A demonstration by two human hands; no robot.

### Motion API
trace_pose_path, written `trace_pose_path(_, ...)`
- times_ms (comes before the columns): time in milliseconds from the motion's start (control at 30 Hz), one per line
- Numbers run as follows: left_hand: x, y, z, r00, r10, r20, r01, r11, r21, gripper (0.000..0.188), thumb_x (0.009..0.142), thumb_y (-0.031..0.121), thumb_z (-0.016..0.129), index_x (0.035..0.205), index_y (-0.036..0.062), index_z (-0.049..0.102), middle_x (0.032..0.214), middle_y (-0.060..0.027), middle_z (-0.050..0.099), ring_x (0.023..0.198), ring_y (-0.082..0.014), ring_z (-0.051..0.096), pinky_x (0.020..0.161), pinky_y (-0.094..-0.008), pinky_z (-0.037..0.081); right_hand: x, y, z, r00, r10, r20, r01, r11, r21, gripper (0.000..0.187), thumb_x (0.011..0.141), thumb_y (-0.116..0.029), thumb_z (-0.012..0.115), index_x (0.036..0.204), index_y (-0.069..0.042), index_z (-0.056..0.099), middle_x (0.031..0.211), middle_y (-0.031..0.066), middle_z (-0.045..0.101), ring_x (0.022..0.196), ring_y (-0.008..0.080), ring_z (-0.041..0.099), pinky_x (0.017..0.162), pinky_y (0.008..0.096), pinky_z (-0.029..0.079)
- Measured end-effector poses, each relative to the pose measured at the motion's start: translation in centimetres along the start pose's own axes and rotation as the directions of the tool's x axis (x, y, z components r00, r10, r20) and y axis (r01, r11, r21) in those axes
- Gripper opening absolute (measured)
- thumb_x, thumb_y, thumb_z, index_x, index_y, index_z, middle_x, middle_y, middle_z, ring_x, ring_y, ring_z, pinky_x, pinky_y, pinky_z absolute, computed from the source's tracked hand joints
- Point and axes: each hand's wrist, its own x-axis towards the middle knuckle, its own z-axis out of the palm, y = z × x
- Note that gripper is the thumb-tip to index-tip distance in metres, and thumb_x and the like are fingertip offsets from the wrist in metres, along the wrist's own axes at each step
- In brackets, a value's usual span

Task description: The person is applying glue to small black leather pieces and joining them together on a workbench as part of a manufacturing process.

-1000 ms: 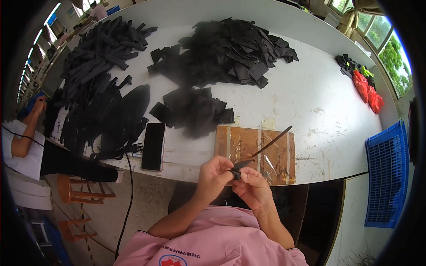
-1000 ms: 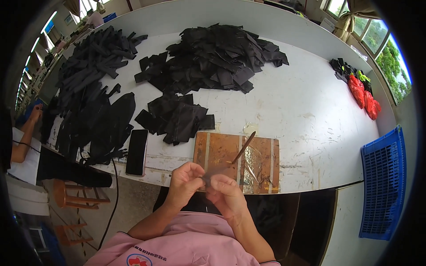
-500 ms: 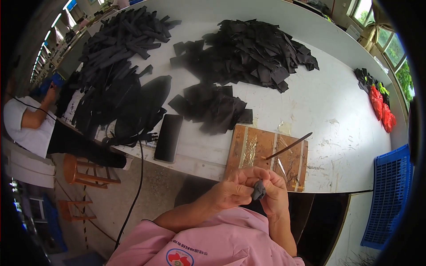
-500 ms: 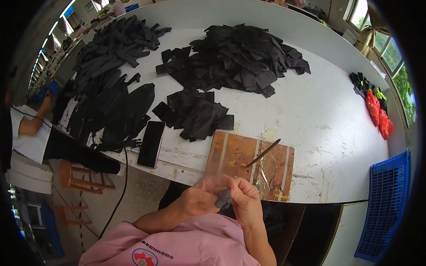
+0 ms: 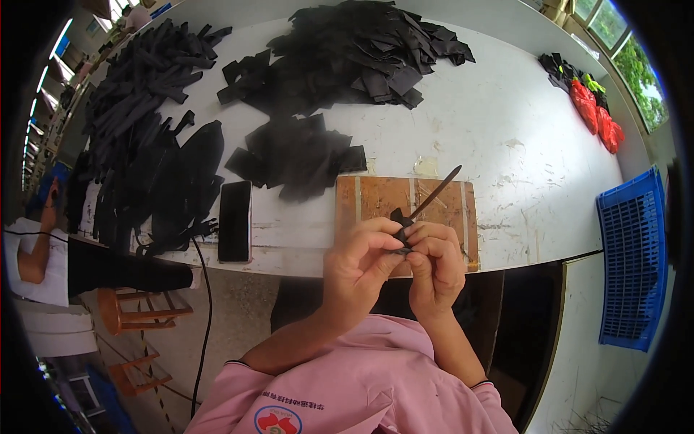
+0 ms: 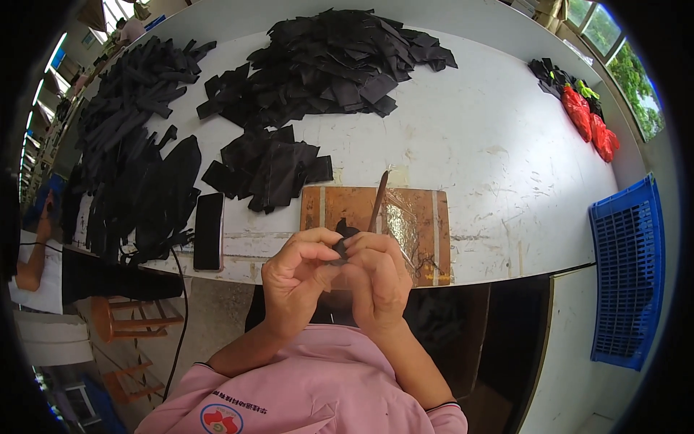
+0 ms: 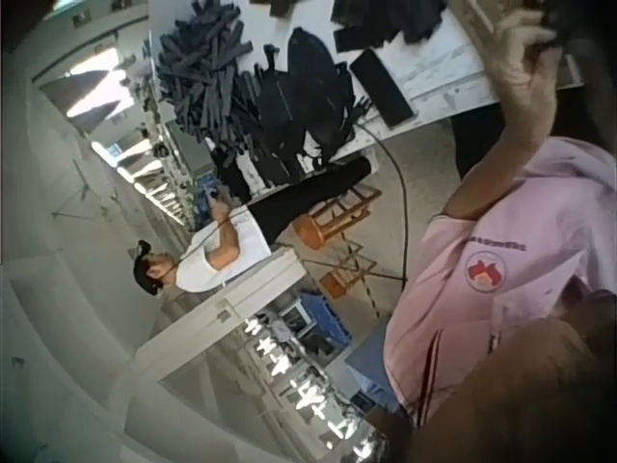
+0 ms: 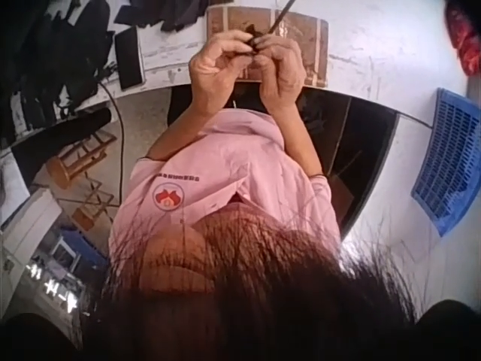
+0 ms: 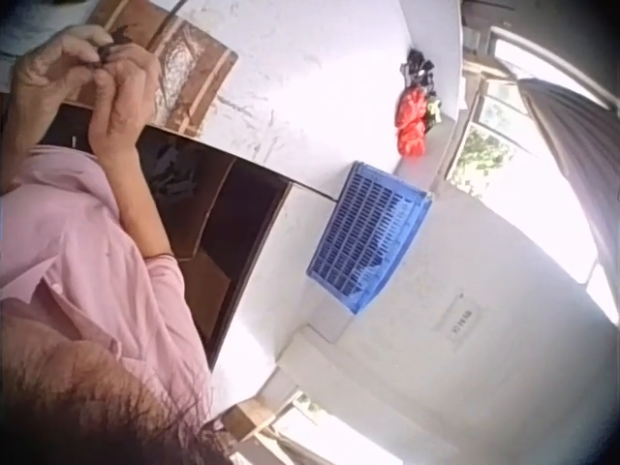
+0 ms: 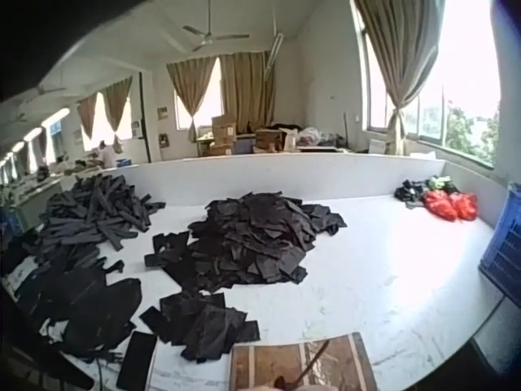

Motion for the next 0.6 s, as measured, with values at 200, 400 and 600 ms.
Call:
trace_pose_path(200,0.6,0.6,-0.7,0.918,-0.380,0.118,0.395,0.835,-0.382,0.011,0.076,-0.006,0.057,0.083,-0.0016,0.052,0.090,-0.0102,0.058,0.054,-0.0030,0.046,0.044,-0.0144,0.035,-1.0,0.1,-0.1,0.951,0.311,-0.011,-0.305,0.940,0.153,0.002,0.079,-0.001,0.051,0.078,-0.001,0.049,0.083,0.0093,0.052,0.072,0.0147,0.049,0.064,0.0231,0.040)
trace_pose_path(400,1.2,0.1,-1.1,0.718,-0.321,0.618,0.694,0.249,-0.676,0.020,0.078,-0.005,0.054,0.095,0.0017,0.046,0.078,-0.0066,0.055,0.046,-0.0061,0.044,0.036,-0.0179,0.031,0.0,-1.2,-1.6,0.821,0.547,0.164,-0.541,0.653,0.529,0.011,0.086,-0.008,0.046,0.079,0.000,0.050,0.084,0.0044,0.051,0.071,0.0059,0.045,0.061,0.0199,0.037)
trace_pose_path(600,7.0,5.5,1.4,0.654,-0.279,0.703,0.714,-0.079,-0.696,0.021,0.086,0.003,0.043,0.106,-0.0013,0.044,0.071,-0.0058,0.053,0.035,-0.0001,0.030,0.031,-0.0156,0.020,9.0,-4.8,-3.9,0.834,0.524,0.174,-0.551,0.770,0.322,0.022,0.086,-0.020,0.050,0.072,-0.002,0.050,0.060,-0.0023,0.045,0.056,0.0051,0.040,0.052,0.0188,0.034)
